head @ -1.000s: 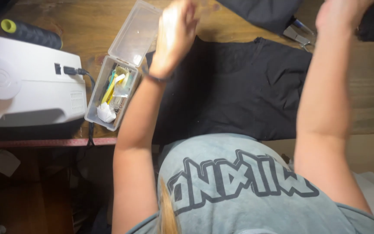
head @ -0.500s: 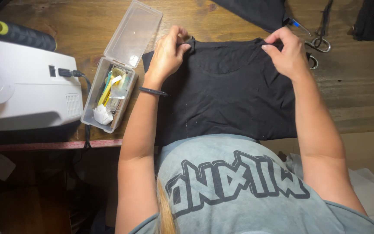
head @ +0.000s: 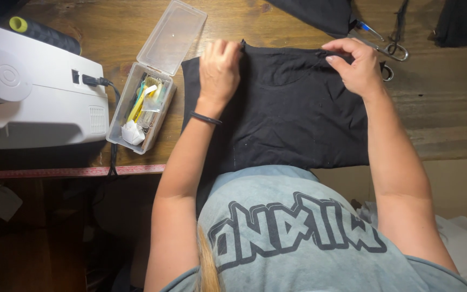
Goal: Modifying a black t-shirt by ripping seams with a seam ripper, cutting fabric with scissors, and aligning the garment for sewing.
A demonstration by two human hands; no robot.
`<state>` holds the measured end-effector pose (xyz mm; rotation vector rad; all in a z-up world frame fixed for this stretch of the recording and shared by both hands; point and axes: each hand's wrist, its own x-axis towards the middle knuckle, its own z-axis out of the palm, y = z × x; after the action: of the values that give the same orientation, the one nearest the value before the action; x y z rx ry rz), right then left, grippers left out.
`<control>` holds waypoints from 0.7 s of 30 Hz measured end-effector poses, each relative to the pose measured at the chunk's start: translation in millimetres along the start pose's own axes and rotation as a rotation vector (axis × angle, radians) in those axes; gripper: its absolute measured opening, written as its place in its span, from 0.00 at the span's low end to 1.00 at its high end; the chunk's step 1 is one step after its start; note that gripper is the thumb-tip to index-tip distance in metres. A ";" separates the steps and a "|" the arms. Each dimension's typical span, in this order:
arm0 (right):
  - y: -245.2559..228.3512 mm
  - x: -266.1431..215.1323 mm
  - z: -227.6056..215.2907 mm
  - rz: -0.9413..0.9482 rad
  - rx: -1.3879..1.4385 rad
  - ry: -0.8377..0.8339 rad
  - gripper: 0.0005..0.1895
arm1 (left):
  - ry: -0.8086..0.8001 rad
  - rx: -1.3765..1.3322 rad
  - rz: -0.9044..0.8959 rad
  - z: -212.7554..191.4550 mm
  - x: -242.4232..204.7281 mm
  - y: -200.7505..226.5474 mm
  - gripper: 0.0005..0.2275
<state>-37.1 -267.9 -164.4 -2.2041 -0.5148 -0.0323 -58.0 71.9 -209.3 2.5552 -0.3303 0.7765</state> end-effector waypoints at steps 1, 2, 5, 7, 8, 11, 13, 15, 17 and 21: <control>0.6 0.3 1.1 0.014 -0.014 -0.012 0.10 | -0.017 0.018 -0.006 2.8 -2.8 7.2 0.07; 1.0 1.8 2.3 0.027 -0.027 -0.027 0.09 | -0.032 0.037 -0.015 5.3 -5.7 13.9 0.12; -7.5 9.1 8.1 0.144 -0.126 -0.024 0.07 | -0.133 -0.083 0.018 5.4 -15.3 57.6 0.14; -11.6 23.1 14.0 0.091 -0.248 -0.060 0.11 | -0.197 -0.058 0.010 12.0 -30.2 81.8 0.18; -13.4 30.0 16.6 0.042 -0.368 -0.094 0.16 | -0.265 -0.034 0.004 15.8 -36.9 93.8 0.22; -26.0 56.1 34.9 0.165 -0.248 -0.216 0.15 | -0.269 -0.025 -0.073 29.3 -43.9 97.1 0.21; -29.2 71.9 47.6 0.285 -0.214 -0.291 0.15 | -0.290 -0.035 -0.056 25.9 -41.9 98.5 0.17; -41.1 85.4 54.3 0.399 -0.180 -0.372 0.16 | -0.308 -0.041 -0.044 25.6 -42.4 98.7 0.14; -58.6 92.3 53.1 0.430 -0.270 -0.526 0.07 | -0.387 -0.051 -0.107 31.3 -47.7 101.4 0.22; -28.2 79.2 52.3 0.159 -0.303 -0.432 0.09 | -0.366 -0.072 -0.140 25.2 -64.2 104.5 0.11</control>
<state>16.8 -185.0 -161.1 -2.5542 -0.5974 0.4894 -134.7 -25.2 -228.6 2.6101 -0.2815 0.2389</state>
